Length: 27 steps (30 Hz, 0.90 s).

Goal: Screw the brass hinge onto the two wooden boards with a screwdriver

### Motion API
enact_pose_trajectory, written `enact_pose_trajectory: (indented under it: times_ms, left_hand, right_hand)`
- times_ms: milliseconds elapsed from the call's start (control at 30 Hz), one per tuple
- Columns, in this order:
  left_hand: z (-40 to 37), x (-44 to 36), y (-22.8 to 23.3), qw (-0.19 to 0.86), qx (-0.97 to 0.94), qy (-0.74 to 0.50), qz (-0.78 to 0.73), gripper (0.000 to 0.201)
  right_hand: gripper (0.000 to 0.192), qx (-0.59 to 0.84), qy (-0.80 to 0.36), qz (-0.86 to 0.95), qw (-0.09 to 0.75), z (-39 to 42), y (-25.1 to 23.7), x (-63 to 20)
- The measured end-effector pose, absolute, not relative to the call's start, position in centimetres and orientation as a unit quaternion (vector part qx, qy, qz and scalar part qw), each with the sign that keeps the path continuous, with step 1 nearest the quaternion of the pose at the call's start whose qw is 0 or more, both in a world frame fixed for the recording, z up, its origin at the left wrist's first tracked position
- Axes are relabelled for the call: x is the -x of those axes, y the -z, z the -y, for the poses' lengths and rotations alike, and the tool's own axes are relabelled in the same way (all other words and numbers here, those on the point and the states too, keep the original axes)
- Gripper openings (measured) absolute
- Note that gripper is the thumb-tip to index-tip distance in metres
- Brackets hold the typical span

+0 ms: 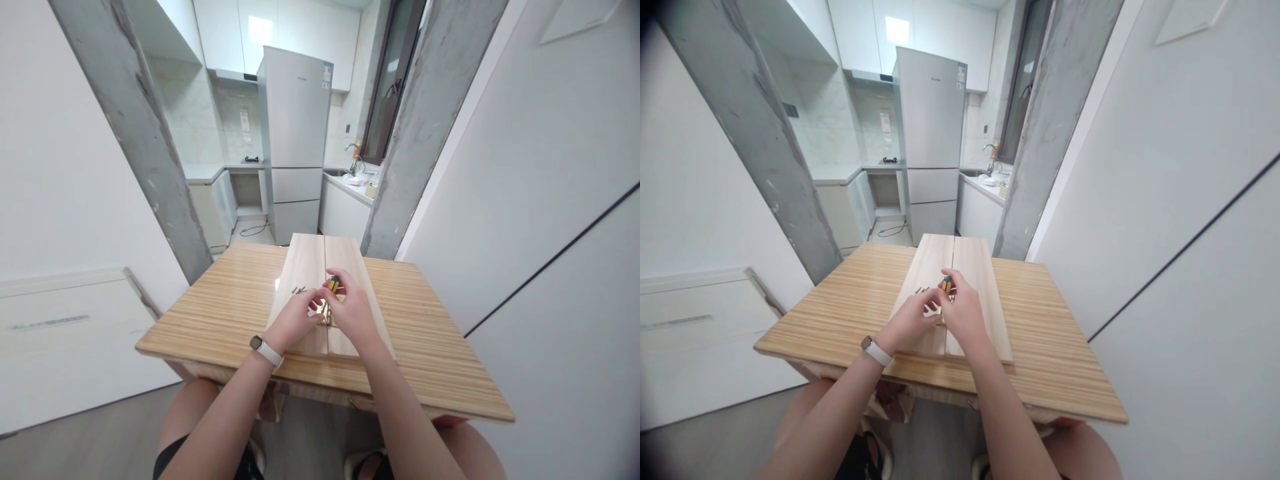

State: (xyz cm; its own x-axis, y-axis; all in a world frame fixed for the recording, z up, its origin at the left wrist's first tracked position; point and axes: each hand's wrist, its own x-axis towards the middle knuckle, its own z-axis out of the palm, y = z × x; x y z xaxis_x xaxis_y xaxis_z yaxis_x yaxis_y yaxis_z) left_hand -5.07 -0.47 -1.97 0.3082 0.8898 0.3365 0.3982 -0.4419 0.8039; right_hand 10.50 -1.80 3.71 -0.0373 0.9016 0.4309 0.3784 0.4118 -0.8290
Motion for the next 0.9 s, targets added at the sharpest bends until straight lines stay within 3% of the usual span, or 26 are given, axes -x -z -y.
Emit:
enact_pose_trajectory:
  times_ms: [333, 500, 633, 900]
  left_hand:
    - [0.6, 4.5, 3.8, 0.21, -0.802, -0.339, -0.445, 0.015]
    - [-0.5, 5.7, 3.5, 0.191, -0.777, -0.401, -0.446, 0.017]
    - [-3.7, 8.1, 3.9, 0.188, -0.671, -0.471, -0.541, 0.012]
    - [-7.5, 11.8, 5.8, 0.147, -0.625, -0.413, -0.646, 0.008]
  right_hand:
    - [0.026, 0.397, -0.277, 0.708, 0.515, 2.4, -5.4, -12.1]
    - [0.026, 0.383, -0.276, 0.655, 0.59, 3.8, -6.8, -14.7]
    - [0.028, 0.401, -0.288, 0.598, 0.632, 5.7, -5.5, -16.8]
    - [0.031, 0.463, -0.298, 0.541, 0.636, 8.8, -1.0, -19.4]
